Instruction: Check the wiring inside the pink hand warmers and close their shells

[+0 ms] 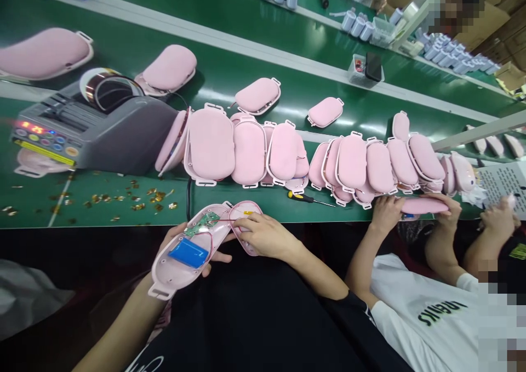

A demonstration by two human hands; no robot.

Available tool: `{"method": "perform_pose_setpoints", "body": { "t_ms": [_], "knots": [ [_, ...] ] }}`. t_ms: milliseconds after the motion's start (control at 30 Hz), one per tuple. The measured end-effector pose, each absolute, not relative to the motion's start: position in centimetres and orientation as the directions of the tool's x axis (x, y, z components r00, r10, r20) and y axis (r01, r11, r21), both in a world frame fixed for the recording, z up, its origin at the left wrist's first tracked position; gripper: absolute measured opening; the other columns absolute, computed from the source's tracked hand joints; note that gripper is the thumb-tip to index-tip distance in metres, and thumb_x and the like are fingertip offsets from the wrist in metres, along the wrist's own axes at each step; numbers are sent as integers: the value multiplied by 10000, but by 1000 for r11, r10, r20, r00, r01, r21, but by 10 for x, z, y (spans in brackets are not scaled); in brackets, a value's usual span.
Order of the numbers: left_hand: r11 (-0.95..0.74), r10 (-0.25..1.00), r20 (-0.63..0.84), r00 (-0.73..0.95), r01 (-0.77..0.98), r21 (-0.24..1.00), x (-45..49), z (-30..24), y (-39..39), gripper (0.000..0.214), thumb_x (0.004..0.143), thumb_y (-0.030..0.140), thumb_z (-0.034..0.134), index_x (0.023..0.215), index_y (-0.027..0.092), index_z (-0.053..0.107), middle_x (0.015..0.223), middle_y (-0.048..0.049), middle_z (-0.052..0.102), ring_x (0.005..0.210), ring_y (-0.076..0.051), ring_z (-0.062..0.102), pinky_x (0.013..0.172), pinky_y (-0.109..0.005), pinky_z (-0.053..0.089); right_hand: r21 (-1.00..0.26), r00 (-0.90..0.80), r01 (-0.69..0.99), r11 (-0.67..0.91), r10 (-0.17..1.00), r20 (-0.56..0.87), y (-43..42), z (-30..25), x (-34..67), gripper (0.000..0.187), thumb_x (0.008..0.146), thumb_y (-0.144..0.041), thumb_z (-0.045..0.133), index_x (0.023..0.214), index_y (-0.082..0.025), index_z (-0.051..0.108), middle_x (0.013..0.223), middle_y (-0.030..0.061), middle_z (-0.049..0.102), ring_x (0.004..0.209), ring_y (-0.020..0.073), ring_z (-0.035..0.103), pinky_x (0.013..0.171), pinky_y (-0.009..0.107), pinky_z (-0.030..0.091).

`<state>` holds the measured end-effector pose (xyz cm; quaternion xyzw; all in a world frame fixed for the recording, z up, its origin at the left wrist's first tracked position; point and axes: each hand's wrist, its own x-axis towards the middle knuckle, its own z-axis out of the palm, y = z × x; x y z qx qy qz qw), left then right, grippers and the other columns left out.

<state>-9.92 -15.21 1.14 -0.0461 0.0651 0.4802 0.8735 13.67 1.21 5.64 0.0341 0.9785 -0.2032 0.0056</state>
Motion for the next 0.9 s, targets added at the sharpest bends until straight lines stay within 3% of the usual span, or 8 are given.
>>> {"method": "perform_pose_setpoints", "body": {
  "t_ms": [133, 300, 400, 467, 667, 900],
  "knots": [
    [512, 849, -137, 510, -859, -25, -94, 12, -154, 706, 996, 575, 627, 1592, 197, 594, 1637, -205, 588, 1402, -546, 628, 882, -505, 692, -418, -995, 92, 904, 104, 5, 12, 52, 135, 190, 1091, -177, 623, 1225, -183, 758, 1458, 75, 725, 1275, 253, 645, 1015, 397, 609],
    [456, 861, -217, 459, -887, -65, -78, 10, -160, 598, 1020, 535, 586, 1495, 187, 689, 1472, -191, 727, 1280, -488, 729, 870, -539, 707, -499, -988, 117, 859, 150, 27, 13, 45, 126, 108, 1060, -163, 662, 1147, -175, 725, 1323, 96, 774, 1226, 205, 699, 1053, 343, 592],
    [453, 848, -272, 454, -889, -71, -70, 9, -163, 587, 1004, 552, 597, 1463, 206, 714, 1405, -176, 762, 1324, -516, 693, 841, -571, 717, -535, -978, 158, 830, 206, 31, 5, 40, 117, 169, 1052, -141, 651, 1209, -168, 709, 1167, 75, 817, 1082, 174, 764, 948, 284, 611],
    [454, 836, -309, 453, -888, -73, -67, 9, -164, 564, 988, 550, 630, 1409, 193, 749, 1343, -180, 785, 1356, -549, 660, 828, -589, 718, -546, -972, 172, 820, 231, 41, -2, 37, 111, 208, 1070, -166, 640, 1264, -188, 712, 1182, 62, 826, 1075, 166, 781, 927, 267, 612],
    [433, 842, -318, 435, -898, -81, -66, 6, -167, 518, 963, 519, 713, 1349, 180, 783, 1319, -173, 797, 1380, -582, 628, 849, -610, 711, -521, -960, 183, 834, 267, 90, -11, 28, 104, 242, 1115, -240, 600, 1277, -246, 780, 1221, 50, 830, 1065, 163, 794, 929, 248, 607],
    [445, 844, -298, 447, -892, -77, -66, 7, -167, 515, 970, 516, 717, 1334, 158, 786, 1263, -159, 815, 1269, -554, 710, 836, -603, 712, -477, -954, 177, 861, 268, 131, -11, 29, 101, 232, 1120, -305, 604, 1159, -228, 819, 1030, 52, 813, 934, 173, 749, 877, 279, 587]
  ]
}}
